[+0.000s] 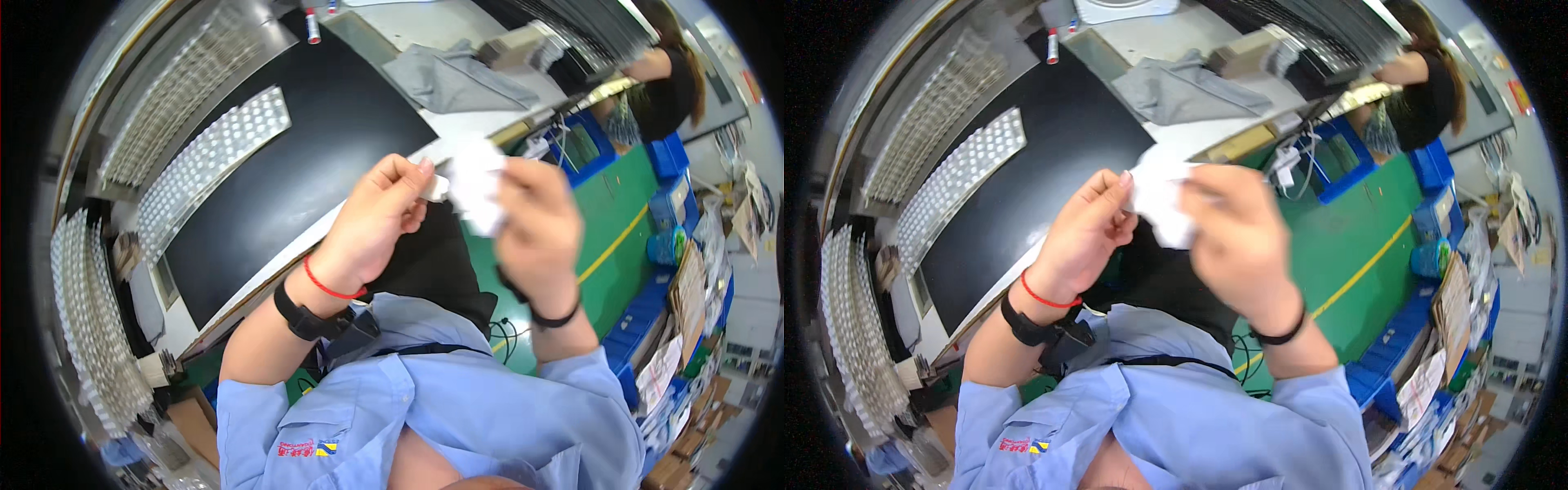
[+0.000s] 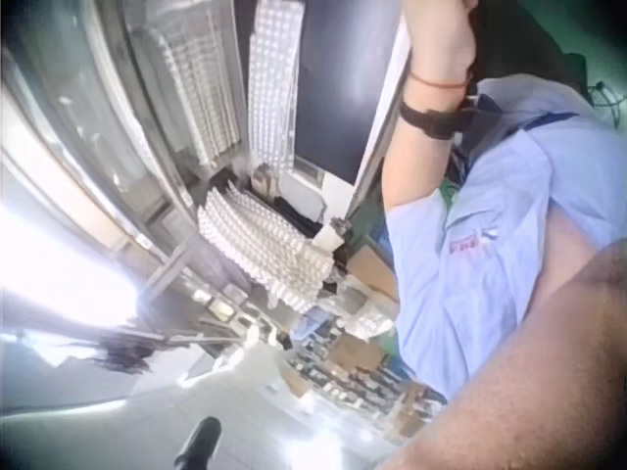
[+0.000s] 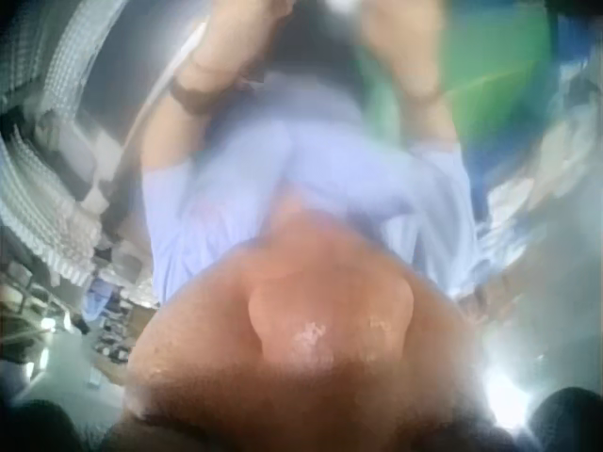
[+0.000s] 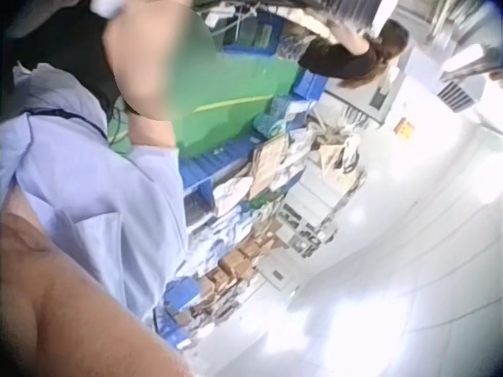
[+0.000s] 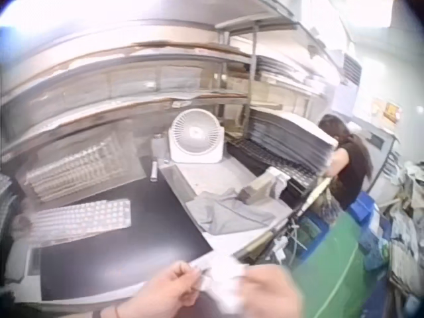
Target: Cleaning translucent electronic membrane or keypad components using a cloth and cleaning solution.
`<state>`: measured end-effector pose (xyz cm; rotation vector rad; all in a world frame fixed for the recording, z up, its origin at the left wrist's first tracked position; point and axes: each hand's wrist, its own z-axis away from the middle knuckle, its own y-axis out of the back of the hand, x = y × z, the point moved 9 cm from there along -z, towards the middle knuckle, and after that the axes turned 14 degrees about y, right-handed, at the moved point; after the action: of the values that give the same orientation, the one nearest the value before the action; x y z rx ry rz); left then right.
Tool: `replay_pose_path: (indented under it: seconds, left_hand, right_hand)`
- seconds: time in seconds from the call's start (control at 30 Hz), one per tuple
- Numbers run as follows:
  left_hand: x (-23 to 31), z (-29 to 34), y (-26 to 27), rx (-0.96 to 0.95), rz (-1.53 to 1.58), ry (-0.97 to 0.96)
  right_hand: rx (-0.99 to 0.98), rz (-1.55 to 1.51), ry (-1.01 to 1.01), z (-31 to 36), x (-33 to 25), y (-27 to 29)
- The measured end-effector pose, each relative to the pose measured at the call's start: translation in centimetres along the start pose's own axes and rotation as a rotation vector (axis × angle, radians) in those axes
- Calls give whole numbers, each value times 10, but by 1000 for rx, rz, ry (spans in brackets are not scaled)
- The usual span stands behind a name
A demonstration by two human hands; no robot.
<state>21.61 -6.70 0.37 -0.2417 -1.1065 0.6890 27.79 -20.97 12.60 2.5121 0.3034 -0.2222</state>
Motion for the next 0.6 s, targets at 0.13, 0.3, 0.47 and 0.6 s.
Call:
replay_pose_path:
  seconds: [0.13,0.3,0.47,0.6]
  left_hand:
    - [-9,-6,-15,61,106,9]
    - [-26,-18,-34,102,44,76]
    - [-31,-23,-33,118,112,55]
    - [-32,-25,-20,154,118,81]
  right_hand:
    - [-352,77,-73,41,8,-3]
    - [-139,194,-140,40,24,44]
    - [-224,46,-76,42,9,8]
    - [-81,167,-205,51,36,33]
